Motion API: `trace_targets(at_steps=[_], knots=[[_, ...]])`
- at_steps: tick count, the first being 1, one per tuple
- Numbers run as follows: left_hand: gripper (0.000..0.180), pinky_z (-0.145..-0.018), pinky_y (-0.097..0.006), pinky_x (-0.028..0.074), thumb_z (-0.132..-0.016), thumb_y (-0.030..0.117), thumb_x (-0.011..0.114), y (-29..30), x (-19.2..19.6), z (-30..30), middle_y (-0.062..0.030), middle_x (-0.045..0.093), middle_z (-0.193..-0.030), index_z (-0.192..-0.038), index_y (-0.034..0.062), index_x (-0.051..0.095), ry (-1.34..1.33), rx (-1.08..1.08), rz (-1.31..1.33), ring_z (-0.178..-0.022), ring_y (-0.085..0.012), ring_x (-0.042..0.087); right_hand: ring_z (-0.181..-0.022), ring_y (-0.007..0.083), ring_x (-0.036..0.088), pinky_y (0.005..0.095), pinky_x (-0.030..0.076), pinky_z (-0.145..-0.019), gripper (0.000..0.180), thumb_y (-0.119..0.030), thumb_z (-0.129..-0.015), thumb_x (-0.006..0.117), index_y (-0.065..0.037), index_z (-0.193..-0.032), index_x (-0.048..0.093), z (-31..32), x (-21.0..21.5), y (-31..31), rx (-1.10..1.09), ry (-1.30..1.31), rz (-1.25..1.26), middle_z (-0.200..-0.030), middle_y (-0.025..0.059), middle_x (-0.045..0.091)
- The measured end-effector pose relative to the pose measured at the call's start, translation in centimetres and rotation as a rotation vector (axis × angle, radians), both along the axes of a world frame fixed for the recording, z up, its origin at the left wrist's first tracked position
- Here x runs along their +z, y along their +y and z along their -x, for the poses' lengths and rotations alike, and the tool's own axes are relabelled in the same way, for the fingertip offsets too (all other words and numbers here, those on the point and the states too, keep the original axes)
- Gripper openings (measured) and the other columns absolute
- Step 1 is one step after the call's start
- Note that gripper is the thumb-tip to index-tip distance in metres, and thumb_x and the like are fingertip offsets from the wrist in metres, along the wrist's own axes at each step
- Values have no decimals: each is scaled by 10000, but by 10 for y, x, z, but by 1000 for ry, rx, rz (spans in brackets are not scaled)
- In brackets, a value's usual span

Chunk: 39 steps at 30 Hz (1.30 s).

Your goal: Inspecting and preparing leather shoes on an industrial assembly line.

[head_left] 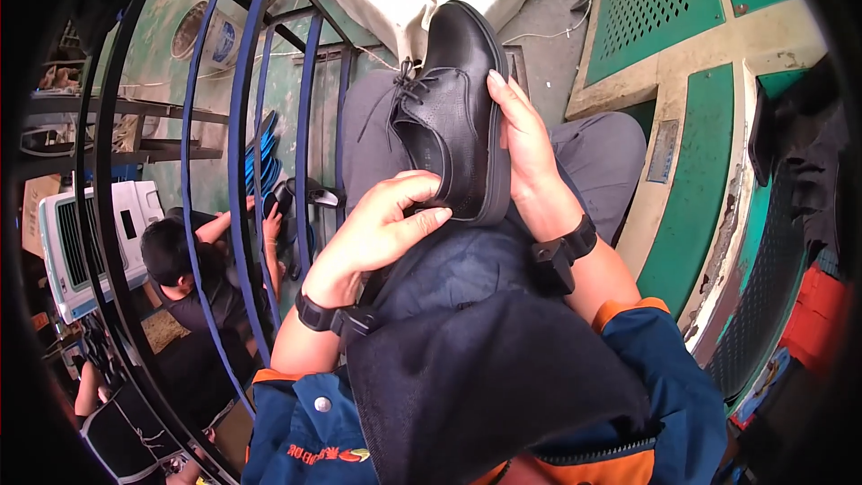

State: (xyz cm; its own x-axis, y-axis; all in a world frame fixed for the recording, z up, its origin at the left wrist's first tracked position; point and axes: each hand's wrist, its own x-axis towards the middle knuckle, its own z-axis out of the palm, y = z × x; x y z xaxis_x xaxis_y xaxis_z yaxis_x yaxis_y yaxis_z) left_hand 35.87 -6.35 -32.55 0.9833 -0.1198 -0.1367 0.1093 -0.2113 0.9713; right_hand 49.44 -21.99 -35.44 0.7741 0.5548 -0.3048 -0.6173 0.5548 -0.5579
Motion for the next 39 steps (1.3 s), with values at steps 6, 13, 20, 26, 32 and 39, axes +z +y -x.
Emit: trace_targets(at_steps=[6,13,20,26,32,39], knots=[[153,-755,-273,444,-881,98,704,-1,-7,-9,-65,582,-902,-923,-13,608,238,-118,10,-866,-104,524,-1025,156,647,314,544,-893,427,-258,-1015,561,-11,-1353,480,-2,-12,-4,-24,-37,114,-1186,97,633],[220,-946,-420,460,-755,132,703,-28,18,-15,-142,646,-854,-907,-2,619,-413,-196,-511,-891,-355,629,-1099,226,644,380,522,-976,448,-324,-1054,435,18,-1337,499,-8,-15,-19,18,-23,-124,-1249,146,627],[209,-958,-408,462,-757,162,736,-15,24,-17,-94,664,-944,-855,44,594,-619,-307,-638,-964,-259,648,-1160,280,625,422,485,-1043,510,-356,-1066,359,37,-1373,465,-12,-19,-26,47,-161,-107,-1307,192,600],[207,-878,-407,426,-792,181,741,-10,31,-9,-78,605,-829,-847,55,586,-578,-143,-472,-846,-289,607,-1247,277,554,424,402,-1111,546,-387,-1058,392,36,-1398,449,-15,16,0,120,-103,-64,-1361,172,563],[242,-816,-438,446,-806,187,753,24,36,-10,-119,581,-817,-866,26,583,-664,269,-301,-836,-359,576,-1269,260,537,412,405,-1104,499,-316,-1068,338,25,-1420,434,-47,50,44,319,-338,-18,-1372,164,559],[343,-951,-302,459,-904,146,694,94,-89,8,-32,671,-1104,-1213,23,610,-59,764,574,-1026,-118,609,-1072,238,651,342,569,-819,475,-263,-1004,529,41,-1369,498,-37,6,20,468,-409,325,-1275,191,615]])
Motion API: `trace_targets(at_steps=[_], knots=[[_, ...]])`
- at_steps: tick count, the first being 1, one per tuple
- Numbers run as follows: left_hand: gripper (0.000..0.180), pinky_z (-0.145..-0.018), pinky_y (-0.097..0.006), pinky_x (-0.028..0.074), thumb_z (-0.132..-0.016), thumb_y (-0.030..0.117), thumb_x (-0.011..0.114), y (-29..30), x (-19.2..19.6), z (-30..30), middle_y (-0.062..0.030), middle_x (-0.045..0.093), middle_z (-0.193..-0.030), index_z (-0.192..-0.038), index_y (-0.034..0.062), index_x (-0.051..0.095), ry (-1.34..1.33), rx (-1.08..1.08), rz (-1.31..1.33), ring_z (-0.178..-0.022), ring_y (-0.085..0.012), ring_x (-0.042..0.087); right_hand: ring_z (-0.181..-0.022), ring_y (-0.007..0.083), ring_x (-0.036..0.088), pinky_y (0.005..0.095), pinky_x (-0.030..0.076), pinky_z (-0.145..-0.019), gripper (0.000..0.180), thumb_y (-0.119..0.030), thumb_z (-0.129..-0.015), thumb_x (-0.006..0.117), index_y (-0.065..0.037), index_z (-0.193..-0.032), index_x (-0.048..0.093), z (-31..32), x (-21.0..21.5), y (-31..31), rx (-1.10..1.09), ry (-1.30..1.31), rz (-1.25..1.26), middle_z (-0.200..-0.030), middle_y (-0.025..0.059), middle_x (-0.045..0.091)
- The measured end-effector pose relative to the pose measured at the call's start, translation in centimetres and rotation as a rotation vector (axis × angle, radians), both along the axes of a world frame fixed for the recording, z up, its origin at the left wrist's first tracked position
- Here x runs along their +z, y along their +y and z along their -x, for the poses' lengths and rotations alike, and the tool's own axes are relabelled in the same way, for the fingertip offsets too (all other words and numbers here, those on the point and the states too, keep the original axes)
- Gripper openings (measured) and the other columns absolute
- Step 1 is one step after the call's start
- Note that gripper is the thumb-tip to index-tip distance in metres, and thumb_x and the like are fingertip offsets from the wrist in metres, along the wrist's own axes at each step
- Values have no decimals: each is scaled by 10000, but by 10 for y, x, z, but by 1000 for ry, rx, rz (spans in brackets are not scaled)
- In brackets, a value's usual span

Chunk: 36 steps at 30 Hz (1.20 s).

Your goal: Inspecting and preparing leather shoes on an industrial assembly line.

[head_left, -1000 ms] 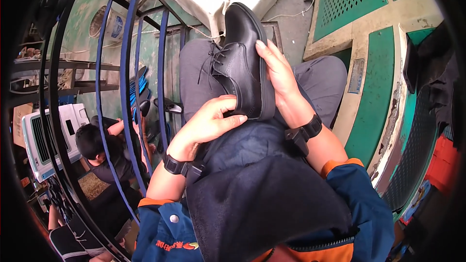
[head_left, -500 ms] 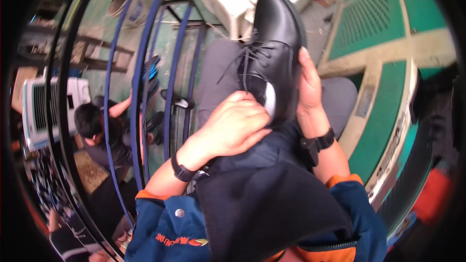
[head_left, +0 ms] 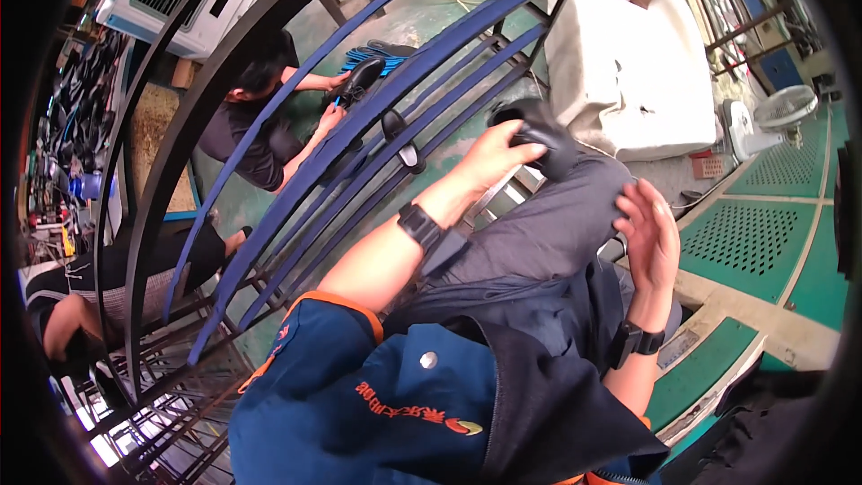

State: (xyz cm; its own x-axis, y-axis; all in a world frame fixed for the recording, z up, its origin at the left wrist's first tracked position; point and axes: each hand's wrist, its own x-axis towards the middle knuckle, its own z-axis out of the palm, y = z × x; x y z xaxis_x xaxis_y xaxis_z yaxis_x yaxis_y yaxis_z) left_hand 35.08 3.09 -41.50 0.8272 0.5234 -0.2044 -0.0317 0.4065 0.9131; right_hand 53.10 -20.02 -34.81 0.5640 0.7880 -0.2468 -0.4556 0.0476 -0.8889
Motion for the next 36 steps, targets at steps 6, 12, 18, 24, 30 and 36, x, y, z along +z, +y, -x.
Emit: trace_targets(at_steps=[6,12,18,24,30,36], knots=[[314,-986,-310,432,-878,122,690,25,-151,43,-48,669,-1107,-1175,36,636,266,-4,193,-1064,-153,596,-997,220,678,330,575,-822,436,-290,-1008,523,-8,-1339,537,-12,-24,-58,-115,165,110,-1180,137,675],[317,-880,-320,480,-793,130,748,26,-246,66,-43,696,-1007,-1094,49,689,599,-211,15,-939,-157,625,-945,231,697,346,595,-784,398,-284,-1009,518,-18,-1301,573,2,-35,-102,-284,267,204,-1108,132,702],[511,-961,-415,496,-745,297,754,35,-293,109,-248,658,-1184,-1140,-18,679,1125,-382,-432,-1124,-371,630,-865,225,712,326,616,-723,382,-267,-1008,538,6,-1272,582,7,-34,-107,-330,224,387,-1039,149,713],[463,-1045,-409,452,-826,237,624,49,-288,193,-186,645,-1240,-1246,43,602,1418,-174,-645,-1207,-346,585,-864,219,709,316,608,-731,389,-267,-1007,544,16,-1273,575,3,-34,-92,-269,135,460,-1039,145,708],[807,-1140,-382,350,-868,376,657,26,-304,205,-240,457,-1469,-1510,19,325,1238,-117,-221,-1342,-364,468,-881,216,698,316,588,-743,403,-267,-1002,551,17,-1289,564,6,-41,-60,-101,80,504,-1065,142,694],[425,-883,-363,523,-899,302,642,22,-243,115,-147,712,-1104,-1241,50,635,734,-171,-540,-1014,-284,682,-909,180,685,290,538,-802,366,-210,-997,556,15,-1285,582,-11,0,-33,144,-132,540,-1074,124,693]])
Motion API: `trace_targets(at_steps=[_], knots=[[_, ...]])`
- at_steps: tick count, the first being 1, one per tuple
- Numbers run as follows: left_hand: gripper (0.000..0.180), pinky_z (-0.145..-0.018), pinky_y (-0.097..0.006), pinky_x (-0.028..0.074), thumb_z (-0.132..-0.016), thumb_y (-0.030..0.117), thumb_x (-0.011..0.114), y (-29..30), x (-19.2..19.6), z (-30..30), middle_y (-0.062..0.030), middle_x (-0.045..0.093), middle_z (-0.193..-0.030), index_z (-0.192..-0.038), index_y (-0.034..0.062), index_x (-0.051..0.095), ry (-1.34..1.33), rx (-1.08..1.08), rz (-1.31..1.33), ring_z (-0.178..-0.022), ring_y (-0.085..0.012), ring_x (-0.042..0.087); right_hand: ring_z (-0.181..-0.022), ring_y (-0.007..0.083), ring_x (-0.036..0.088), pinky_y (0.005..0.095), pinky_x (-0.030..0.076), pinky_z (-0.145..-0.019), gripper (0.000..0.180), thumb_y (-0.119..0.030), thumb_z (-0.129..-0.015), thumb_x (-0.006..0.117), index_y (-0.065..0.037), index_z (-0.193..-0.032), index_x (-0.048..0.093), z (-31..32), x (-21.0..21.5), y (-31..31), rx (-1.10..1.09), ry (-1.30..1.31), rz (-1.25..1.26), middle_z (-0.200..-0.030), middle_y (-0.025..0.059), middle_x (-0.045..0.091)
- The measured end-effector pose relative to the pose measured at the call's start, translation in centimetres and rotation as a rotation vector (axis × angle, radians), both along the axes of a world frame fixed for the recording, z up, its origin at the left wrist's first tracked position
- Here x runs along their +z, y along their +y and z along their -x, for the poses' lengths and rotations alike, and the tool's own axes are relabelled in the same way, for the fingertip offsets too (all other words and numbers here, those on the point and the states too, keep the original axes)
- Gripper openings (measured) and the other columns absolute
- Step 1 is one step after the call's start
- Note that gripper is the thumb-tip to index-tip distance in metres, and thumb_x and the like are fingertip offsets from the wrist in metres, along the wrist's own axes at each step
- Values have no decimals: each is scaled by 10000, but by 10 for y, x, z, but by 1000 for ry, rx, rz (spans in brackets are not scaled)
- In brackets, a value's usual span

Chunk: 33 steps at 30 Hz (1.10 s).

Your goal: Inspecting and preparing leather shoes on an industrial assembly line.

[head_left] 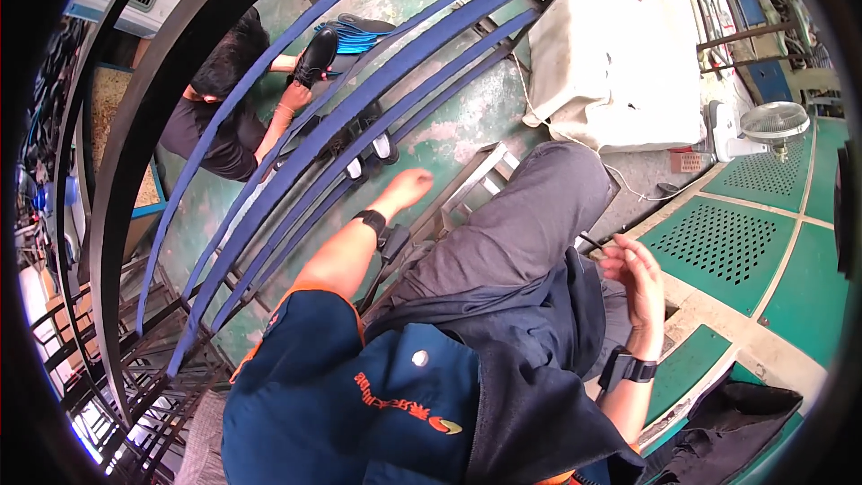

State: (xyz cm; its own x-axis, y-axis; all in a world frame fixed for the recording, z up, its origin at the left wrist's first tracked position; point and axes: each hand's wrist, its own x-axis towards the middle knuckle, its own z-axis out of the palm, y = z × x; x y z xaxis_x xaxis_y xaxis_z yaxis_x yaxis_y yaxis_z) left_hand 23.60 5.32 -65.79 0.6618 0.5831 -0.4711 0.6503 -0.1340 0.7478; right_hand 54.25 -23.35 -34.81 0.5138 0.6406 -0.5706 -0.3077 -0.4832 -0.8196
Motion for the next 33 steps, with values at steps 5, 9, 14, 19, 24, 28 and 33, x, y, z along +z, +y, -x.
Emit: trace_targets(at_steps=[5,9,14,19,24,28,33], knots=[[205,-739,-284,526,-965,131,575,12,158,-113,-56,706,-928,-1107,31,685,-499,103,86,-823,-126,665,-925,169,668,301,517,-849,390,-233,-977,586,-11,-1297,596,-31,77,-25,100,-206,99,-1082,94,692],[194,-702,-248,493,-973,141,594,-11,266,-165,-25,683,-896,-1088,19,692,-781,-95,-90,-776,-84,603,-964,189,677,327,533,-870,425,-262,-986,584,4,-1318,581,-54,136,-101,-80,-328,110,-1104,110,698],[97,-700,-313,494,-924,40,617,-54,302,-203,-105,669,-872,-966,-35,663,-615,-318,-51,-767,-174,628,-931,196,693,327,561,-826,418,-285,-998,572,9,-1296,585,-56,177,-276,-609,-347,-126,-1075,109,702],[129,-794,-421,460,-851,56,604,-78,287,-214,-150,634,-870,-952,-7,654,-804,-698,-753,-840,-352,605,-921,167,690,310,573,-780,353,-268,-985,557,-67,-1269,612,-12,174,-474,-1337,-527,29,-1063,67,696],[133,-772,-413,468,-854,66,600,-77,284,-222,-159,634,-863,-947,-12,656,-796,-627,-738,-832,-353,611,-1034,262,663,385,514,-874,484,-250,-888,586,-12,-1310,578,-15,140,-594,-2180,-593,284,-1185,142,667],[201,-860,-417,503,-899,131,608,-91,301,-221,-183,690,-980,-1028,8,701,-637,-667,-778,-927,-362,644,-1244,315,557,383,427,-1036,637,-218,-834,596,17,-1410,460,-103,134,-592,-1987,-1016,99,-1363,213,564],[187,-825,-418,512,-898,146,615,-121,321,-229,-168,693,-952,-1003,23,709,-625,-695,-878,-888,-360,647,-1403,313,405,365,325,-1139,554,-243,-941,549,-33,-1445,456,-237,149,-525,-916,-1134,327,-1528,190,411]])
